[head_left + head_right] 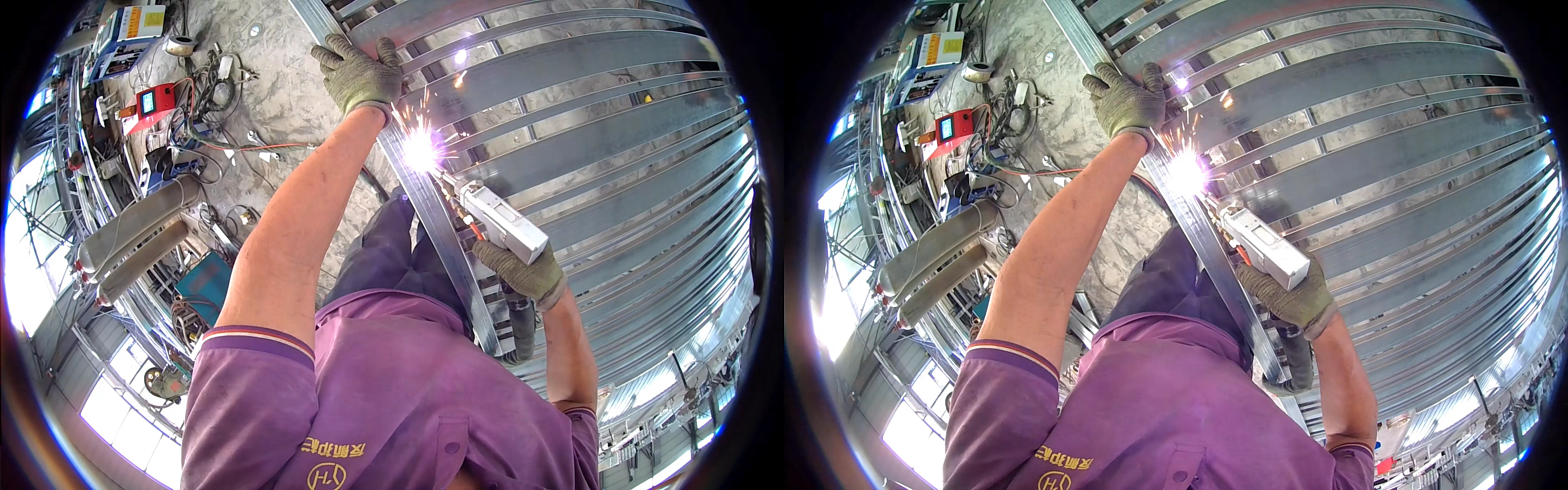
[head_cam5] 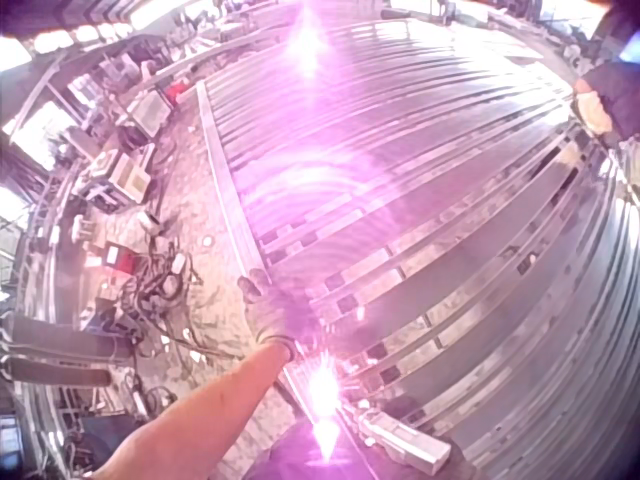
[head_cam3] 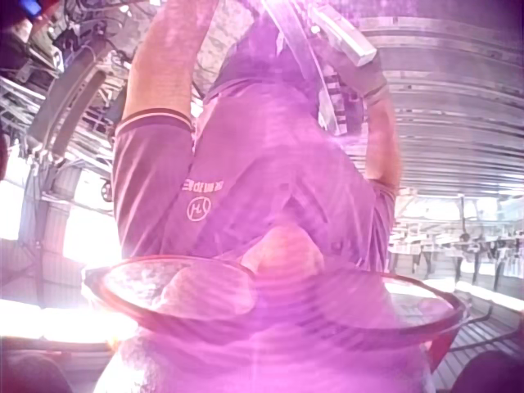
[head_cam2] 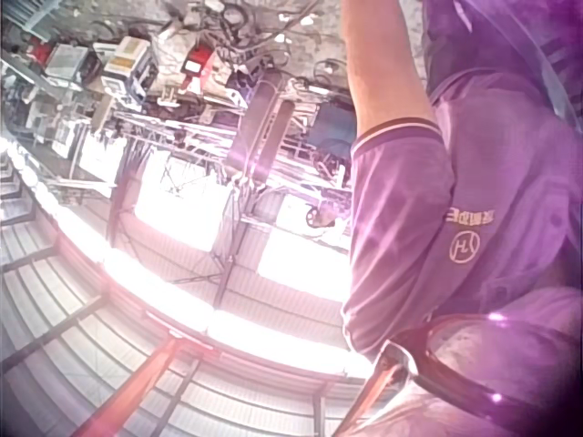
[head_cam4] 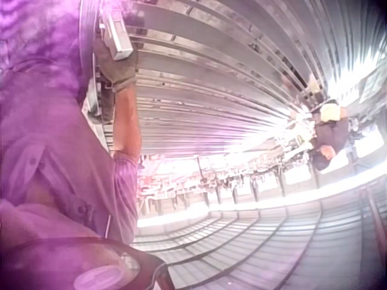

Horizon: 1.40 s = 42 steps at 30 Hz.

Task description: The person welds a long metal frame using a handheld welding torch. The person holds the frame steady with one hand while moving the torch along the seam with the other, creating sparks and a bright arc. The person pauses briefly to reposition the torch and continues welding along the length of the frame.

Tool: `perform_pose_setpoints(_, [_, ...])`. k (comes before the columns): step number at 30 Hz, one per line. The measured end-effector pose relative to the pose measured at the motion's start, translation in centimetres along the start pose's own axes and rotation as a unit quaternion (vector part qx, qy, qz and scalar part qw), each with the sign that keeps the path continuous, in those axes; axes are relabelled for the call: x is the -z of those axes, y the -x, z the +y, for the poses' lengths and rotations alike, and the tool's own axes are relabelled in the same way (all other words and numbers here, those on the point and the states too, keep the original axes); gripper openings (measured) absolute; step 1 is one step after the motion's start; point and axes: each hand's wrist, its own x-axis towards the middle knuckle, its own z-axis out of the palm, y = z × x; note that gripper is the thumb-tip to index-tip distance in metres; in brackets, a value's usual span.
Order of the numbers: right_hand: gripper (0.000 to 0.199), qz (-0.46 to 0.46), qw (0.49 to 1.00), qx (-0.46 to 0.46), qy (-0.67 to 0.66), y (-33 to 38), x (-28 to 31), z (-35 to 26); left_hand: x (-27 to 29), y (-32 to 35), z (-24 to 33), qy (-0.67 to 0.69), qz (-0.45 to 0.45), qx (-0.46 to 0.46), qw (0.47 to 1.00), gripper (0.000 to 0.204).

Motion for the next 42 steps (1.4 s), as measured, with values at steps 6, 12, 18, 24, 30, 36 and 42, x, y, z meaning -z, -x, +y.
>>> perform_pose_setpoints(6, [0.057,-0.001,1.000,-0.012,0.006,0.3,0.1,-0.7,0.2,0.1,0.2,0.001,0.000,0.003,1.000,0.099])
perform_pose_setpoints(12, [0.058,0.001,1.000,-0.017,-0.026,0.6,0.0,-0.5,0.6,0.2,0.5,0.008,-0.016,0.015,1.000,0.100])
perform_pose_setpoints(18, [0.056,-0.005,0.999,-0.036,-0.004,0.9,0.3,-0.9,0.7,0.2,0.5,0.003,-0.017,0.012,1.000,0.100])
perform_pose_setpoints(24, [0.054,0.007,1.000,-0.015,-0.007,1.1,0.2,-0.6,0.5,0.3,0.4,0.004,-0.011,0.011,1.000,0.099])
perform_pose_setpoints(30, [0.054,0.002,0.999,-0.035,0.005,1.4,0.3,-0.9,0.6,0.5,0.3,0.003,-0.015,0.014,1.000,0.099])
perform_pose_setpoints(36, [0.049,0.001,0.999,-0.036,0.014,1.8,0.3,-0.6,0.2,0.1,0.3,0.014,-0.010,0.017,1.000,0.103])
perform_pose_setpoints(42, [0.056,0.032,0.998,-0.054,0.007,2.9,-0.7,-1.7,-0.4,-0.4,0.0,0.003,-0.014,0.015,1.000,0.102])
